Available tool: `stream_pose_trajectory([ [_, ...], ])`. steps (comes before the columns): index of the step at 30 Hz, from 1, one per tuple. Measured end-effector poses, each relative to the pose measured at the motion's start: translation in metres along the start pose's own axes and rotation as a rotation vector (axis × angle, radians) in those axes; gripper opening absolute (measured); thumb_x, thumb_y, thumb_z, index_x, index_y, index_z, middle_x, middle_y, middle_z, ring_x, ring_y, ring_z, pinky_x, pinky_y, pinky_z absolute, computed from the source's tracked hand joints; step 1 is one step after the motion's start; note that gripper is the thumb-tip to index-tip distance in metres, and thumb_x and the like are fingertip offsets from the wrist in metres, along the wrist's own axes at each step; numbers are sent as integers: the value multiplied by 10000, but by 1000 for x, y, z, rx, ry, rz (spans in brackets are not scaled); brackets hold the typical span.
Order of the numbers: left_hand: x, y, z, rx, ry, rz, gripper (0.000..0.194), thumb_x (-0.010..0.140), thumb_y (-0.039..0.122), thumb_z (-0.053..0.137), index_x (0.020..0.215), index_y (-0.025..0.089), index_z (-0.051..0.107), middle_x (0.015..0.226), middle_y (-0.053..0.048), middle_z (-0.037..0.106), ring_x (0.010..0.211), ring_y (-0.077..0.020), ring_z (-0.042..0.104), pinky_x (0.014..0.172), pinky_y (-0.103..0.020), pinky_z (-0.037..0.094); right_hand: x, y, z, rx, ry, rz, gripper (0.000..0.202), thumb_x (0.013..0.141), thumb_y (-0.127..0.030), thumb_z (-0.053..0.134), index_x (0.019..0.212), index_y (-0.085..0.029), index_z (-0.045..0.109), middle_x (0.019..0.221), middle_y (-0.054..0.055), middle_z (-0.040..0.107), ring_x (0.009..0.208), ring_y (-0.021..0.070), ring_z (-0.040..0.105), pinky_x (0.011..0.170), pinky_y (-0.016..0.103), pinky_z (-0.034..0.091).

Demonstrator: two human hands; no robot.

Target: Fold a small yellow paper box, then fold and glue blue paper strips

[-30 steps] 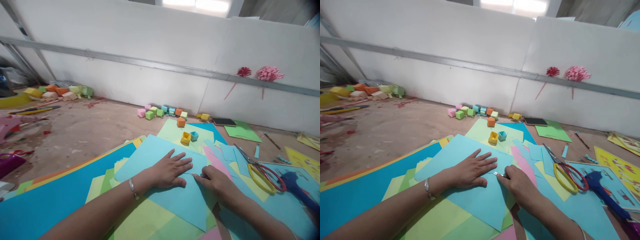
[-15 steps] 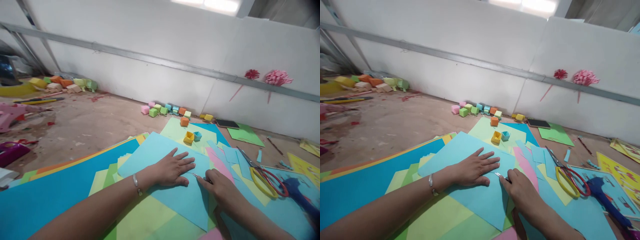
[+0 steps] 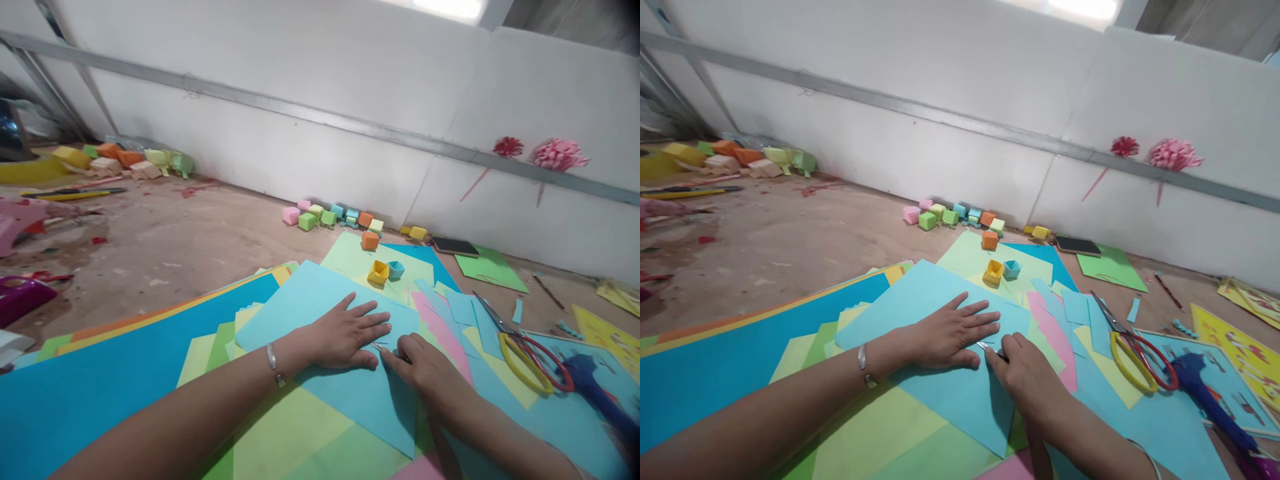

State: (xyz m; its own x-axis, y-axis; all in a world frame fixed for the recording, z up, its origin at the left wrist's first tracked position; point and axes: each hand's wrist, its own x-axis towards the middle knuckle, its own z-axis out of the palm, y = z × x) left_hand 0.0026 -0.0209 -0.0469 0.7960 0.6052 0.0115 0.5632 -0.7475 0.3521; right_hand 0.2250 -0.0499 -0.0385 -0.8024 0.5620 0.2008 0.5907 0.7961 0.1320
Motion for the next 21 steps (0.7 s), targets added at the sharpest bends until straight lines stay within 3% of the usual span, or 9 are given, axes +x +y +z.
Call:
stream_pose_trajectory([
  [6,-2,-1,-3,-71,8,21,703,929,602,412,1505,228,263,1583,-50,241,1475,-294,123,1163,-587,-26,11,-6,9,113,-13,63,237,968,-168,418,903,-187,645,699,36,551,632,180,485,530,285,312],
  [9,-2,-4,-14,-161,30,14,705,930,563,452,1517,240,229,1601,-49,180,1480,-298,79,1175,-573,43,13,-5,7,127,-18,54,239,979,-184,416,926,-190,648,699,36,556,639,180,497,531,284,317],
  [11,-4,-9,-23,-174,93,-44,539,974,441,434,1478,275,342,1605,-33,183,1482,-294,63,1170,-570,112,13,-3,7,133,-20,51,255,988,-194,401,940,-186,651,702,40,558,638,181,498,528,285,317],
  [14,-8,-21,-34,-113,149,-65,280,919,300,573,1176,342,675,1560,8,326,1480,-312,65,1159,-598,99,10,-2,11,137,-10,38,285,990,-180,370,998,-187,654,726,52,566,649,189,500,539,292,330],
  [16,-12,-32,-37,-118,63,-31,231,850,294,672,1062,362,732,1540,17,364,1477,-340,54,1152,-612,87,8,-1,14,154,-13,41,307,987,-165,351,1048,-193,650,749,61,573,671,199,504,558,301,342],
  [19,-17,-45,-39,-181,-93,-27,380,809,380,716,1187,357,676,1566,-8,315,1470,-370,39,1155,-582,126,7,0,14,222,-51,81,303,993,-204,347,1071,-211,639,782,66,582,711,211,520,579,311,355],
  [21,-18,-49,-40,-192,-127,-43,446,812,405,708,1249,344,637,1581,-20,279,1468,-378,37,1156,-555,157,9,-1,10,256,-71,105,304,1005,-249,333,1022,-213,634,787,65,586,724,214,532,574,312,362],
])
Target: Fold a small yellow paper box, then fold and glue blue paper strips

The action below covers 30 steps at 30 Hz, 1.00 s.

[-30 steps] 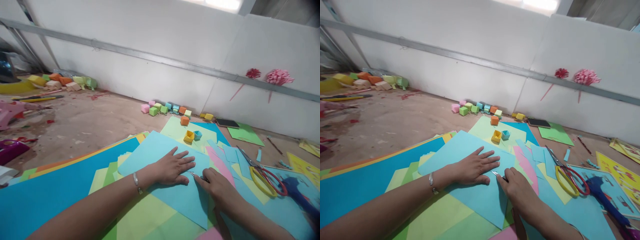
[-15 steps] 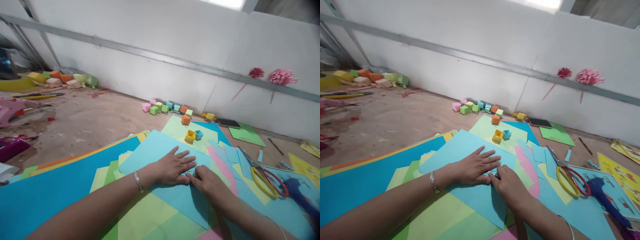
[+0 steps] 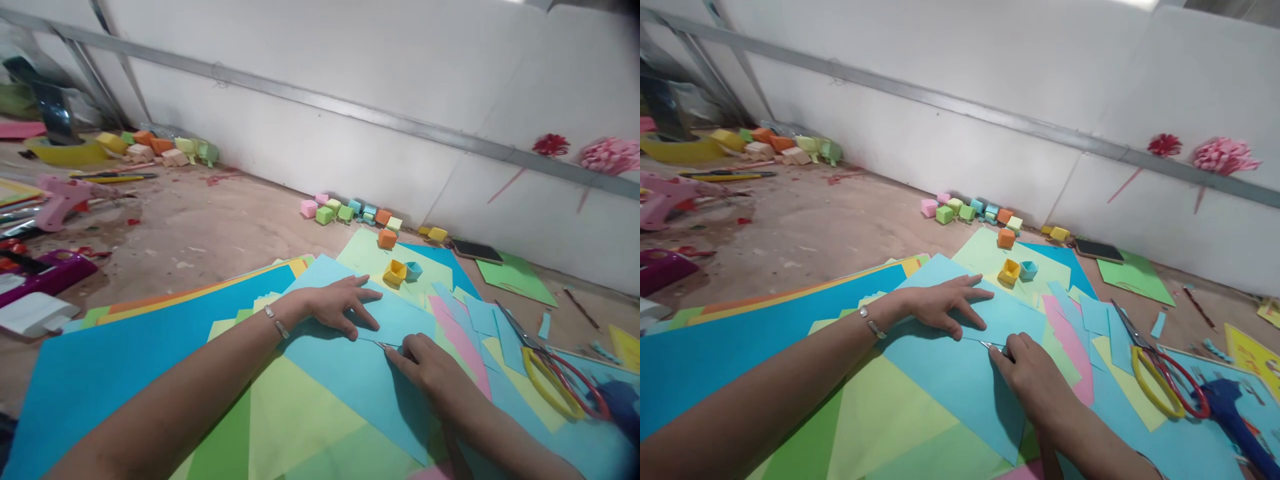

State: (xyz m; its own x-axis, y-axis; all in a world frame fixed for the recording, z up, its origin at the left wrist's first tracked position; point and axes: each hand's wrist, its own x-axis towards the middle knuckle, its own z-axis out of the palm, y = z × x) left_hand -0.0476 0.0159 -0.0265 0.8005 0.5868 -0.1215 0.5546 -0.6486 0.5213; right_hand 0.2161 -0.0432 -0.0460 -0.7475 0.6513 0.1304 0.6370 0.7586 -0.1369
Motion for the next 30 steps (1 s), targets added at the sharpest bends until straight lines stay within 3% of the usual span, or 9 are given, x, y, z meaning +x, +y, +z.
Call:
stream_pose_trajectory([
  [5,1,1,-2,18,-20,-14,440,812,385,710,1245,368,633,1585,10,266,1472,-364,39,1151,-555,160,8,-8,-12,180,-61,203,382,1005,-411,369,712,-214,516,670,8,537,593,154,517,532,284,398],
  [8,1,1,-2,19,-29,-23,439,811,372,708,1243,380,630,1587,29,258,1475,-344,38,1156,-545,146,11,-12,-8,238,-36,283,390,990,-446,392,680,-222,470,659,4,528,590,156,514,536,291,408],
  [23,3,-13,5,-3,-25,37,352,919,410,544,1268,427,591,1597,73,217,1481,-304,3,1168,-522,78,22,-26,-2,-25,-32,-77,275,996,-181,333,1003,-198,608,776,60,558,685,195,503,592,309,379],
  [27,2,-12,5,-5,-11,44,355,925,384,532,1273,432,586,1592,82,229,1482,-300,6,1167,-523,86,25,-29,1,-20,-42,-75,279,996,-189,339,1048,-207,613,804,68,575,713,204,519,600,315,384],
  [30,2,-9,4,19,-18,11,364,896,374,580,1256,419,606,1584,76,254,1481,-303,21,1168,-520,100,35,-36,1,24,-45,-25,288,1007,-234,334,968,-223,620,756,47,570,678,190,523,574,302,392],
])
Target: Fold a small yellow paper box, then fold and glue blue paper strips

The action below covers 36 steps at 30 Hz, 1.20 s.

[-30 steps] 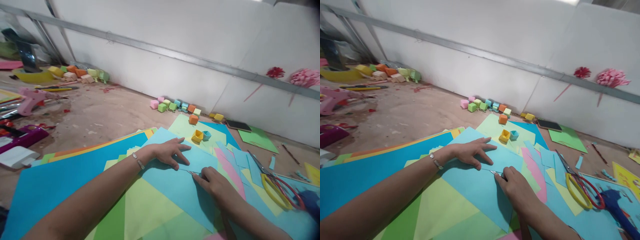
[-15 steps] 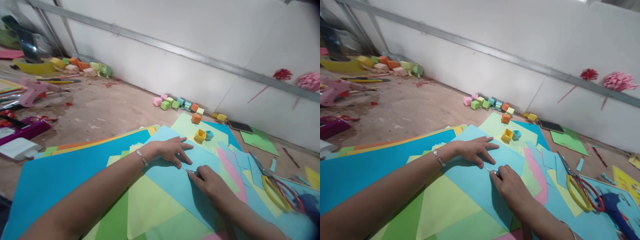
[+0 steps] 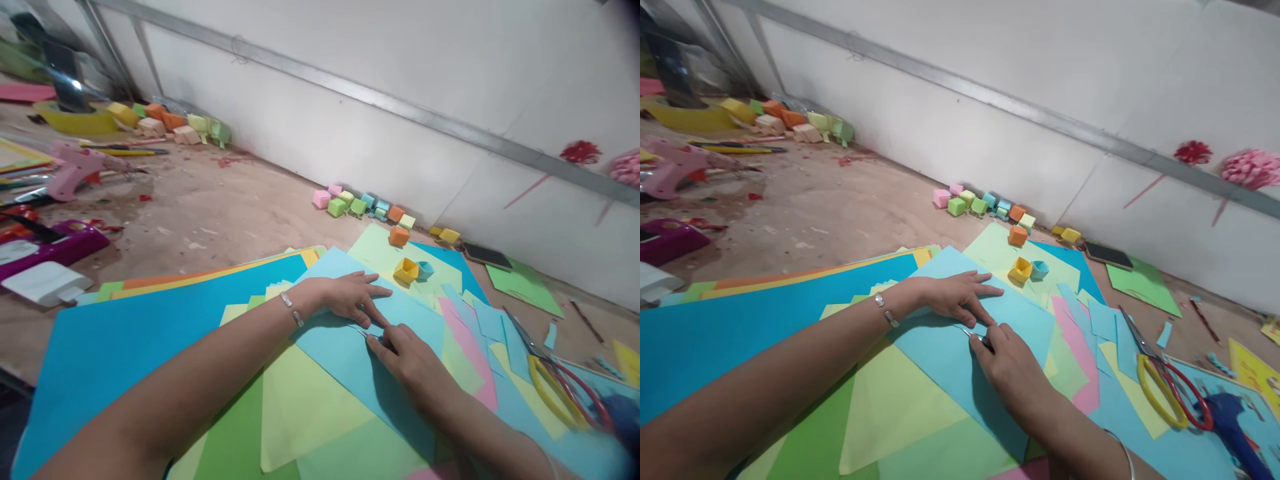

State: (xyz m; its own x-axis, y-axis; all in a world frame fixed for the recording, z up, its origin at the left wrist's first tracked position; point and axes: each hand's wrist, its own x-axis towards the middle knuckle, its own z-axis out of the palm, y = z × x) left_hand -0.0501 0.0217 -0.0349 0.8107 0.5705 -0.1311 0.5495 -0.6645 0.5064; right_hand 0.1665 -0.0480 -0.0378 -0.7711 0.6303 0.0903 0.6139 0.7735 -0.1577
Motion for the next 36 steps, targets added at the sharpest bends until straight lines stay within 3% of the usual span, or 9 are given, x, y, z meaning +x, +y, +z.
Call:
stream_pose_trajectory([
  [4,1,1,0,3,7,-3,331,871,359,614,1197,386,662,1576,70,280,1478,-323,48,1165,-527,128,16,-11,-2,125,3,89,311,1005,-293,363,816,-215,599,685,32,559,634,180,527,550,296,407],
  [11,3,0,1,-17,44,4,289,845,336,664,1129,367,705,1562,29,322,1473,-336,84,1154,-546,144,24,-12,-4,183,-8,96,268,992,-287,394,834,-200,592,721,45,596,665,184,555,578,302,430],
  [18,1,2,1,-43,37,-1,345,869,357,630,1212,387,650,1575,40,290,1473,-336,73,1160,-541,116,-7,-24,-22,310,-85,316,381,933,-475,504,659,-211,523,667,0,590,588,147,563,518,263,449],
  [21,0,2,0,-69,31,-1,341,867,355,630,1206,376,657,1580,29,277,1471,-347,71,1157,-550,114,-47,12,-43,215,65,401,371,967,-412,407,714,-217,596,656,28,593,578,171,591,504,280,465],
  [24,-1,0,0,-101,26,10,323,872,331,622,1188,380,667,1582,38,263,1474,-340,49,1158,-557,86,-94,70,-57,-101,255,318,307,916,-271,404,985,-230,700,866,106,674,759,240,653,627,343,488],
  [26,-1,-1,0,-122,27,17,348,877,347,616,1222,377,644,1580,37,262,1475,-331,34,1160,-559,64,-117,98,-57,-222,114,360,306,872,-230,431,987,-241,714,686,69,648,580,212,616,497,300,421],
  [28,-1,-1,0,-145,39,17,446,885,389,601,1327,362,554,1575,20,275,1476,-326,34,1162,-561,54,-124,105,-55,-329,39,412,313,876,-196,422,968,-244,717,705,70,652,602,212,620,505,289,414],
  [31,-2,1,-3,-190,64,3,520,945,431,482,1447,319,400,1557,4,323,1479,-295,50,1176,-537,69,-101,85,-51,-355,69,325,321,899,-172,407,1035,-198,697,904,120,682,783,251,649,599,323,469],
  [36,-10,6,-9,-272,134,-66,513,1015,467,224,1428,254,441,1532,-39,376,1469,-230,153,1175,-444,205,-22,48,-40,24,47,113,307,877,-123,516,1144,-186,654,1210,130,631,1092,253,587,902,399,478],
])
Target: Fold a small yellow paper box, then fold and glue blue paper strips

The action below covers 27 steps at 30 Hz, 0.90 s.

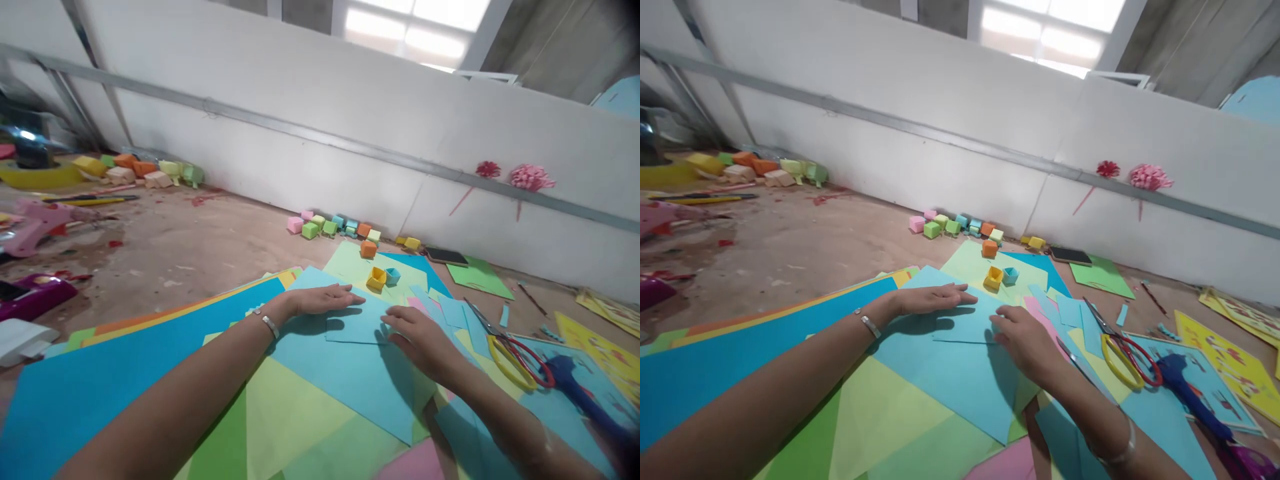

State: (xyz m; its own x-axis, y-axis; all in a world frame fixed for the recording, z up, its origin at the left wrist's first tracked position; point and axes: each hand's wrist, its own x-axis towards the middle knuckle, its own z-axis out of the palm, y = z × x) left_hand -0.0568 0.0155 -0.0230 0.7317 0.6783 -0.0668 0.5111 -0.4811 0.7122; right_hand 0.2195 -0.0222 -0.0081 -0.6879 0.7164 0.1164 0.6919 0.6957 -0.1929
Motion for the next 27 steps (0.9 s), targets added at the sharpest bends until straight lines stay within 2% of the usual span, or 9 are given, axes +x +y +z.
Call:
stream_pose_trajectory([
  [2,-2,-1,0,-33,39,-16,523,1012,490,223,1402,252,479,1513,-51,410,1454,-222,218,1159,-426,253,21,-4,11,47,-13,-20,366,805,-103,613,1160,-184,651,1206,123,633,1092,252,583,907,384,471],
  [5,-1,-5,4,-88,89,-5,490,986,515,329,1329,254,563,1450,-50,501,1437,-219,276,1147,-403,285,32,1,23,133,-13,20,415,731,-120,694,1138,-190,662,1001,91,673,910,233,619,770,342,495],
  [9,1,-6,11,-142,191,-7,499,945,561,398,1246,245,639,1389,-70,565,1399,-244,359,1119,-371,336,20,9,25,312,49,113,166,722,-141,681,882,-184,695,778,34,630,716,184,577,643,290,459],
  [12,1,0,16,-132,312,-53,571,982,556,242,1157,261,697,1310,-65,629,1291,-265,503,1092,-414,370,8,12,27,479,164,184,56,785,-195,600,764,-182,650,781,37,625,728,183,570,651,295,457],
  [16,7,5,24,-67,519,-58,644,1000,509,161,981,251,751,1102,-74,728,1109,-250,632,978,-394,470,4,18,35,702,331,270,175,840,-274,508,761,-174,628,726,31,614,690,183,564,615,302,449],
  [19,16,9,31,23,734,-64,545,954,543,335,822,204,740,914,-128,736,937,-277,668,858,-418,513,6,22,39,841,438,291,162,828,-294,518,808,-166,615,728,31,609,682,178,560,603,300,446],
  [22,22,19,42,91,907,-46,405,888,516,487,823,194,724,935,-147,714,987,-304,624,907,-470,468,7,22,40,949,499,257,190,821,-287,536,950,-166,606,702,14,600,647,163,553,571,280,437],
  [24,24,28,52,77,944,-21,356,867,496,519,904,203,718,959,-129,716,965,-287,627,886,-449,477,6,19,42,998,509,210,220,830,-289,535,1005,-168,592,661,2,594,606,155,546,541,270,427],
  [27,27,38,67,-23,908,10,343,853,497,542,943,205,696,835,-77,722,758,-218,649,697,-334,517,4,13,45,1023,502,120,175,840,-311,542,944,-177,585,705,18,633,652,170,590,570,281,463],
])
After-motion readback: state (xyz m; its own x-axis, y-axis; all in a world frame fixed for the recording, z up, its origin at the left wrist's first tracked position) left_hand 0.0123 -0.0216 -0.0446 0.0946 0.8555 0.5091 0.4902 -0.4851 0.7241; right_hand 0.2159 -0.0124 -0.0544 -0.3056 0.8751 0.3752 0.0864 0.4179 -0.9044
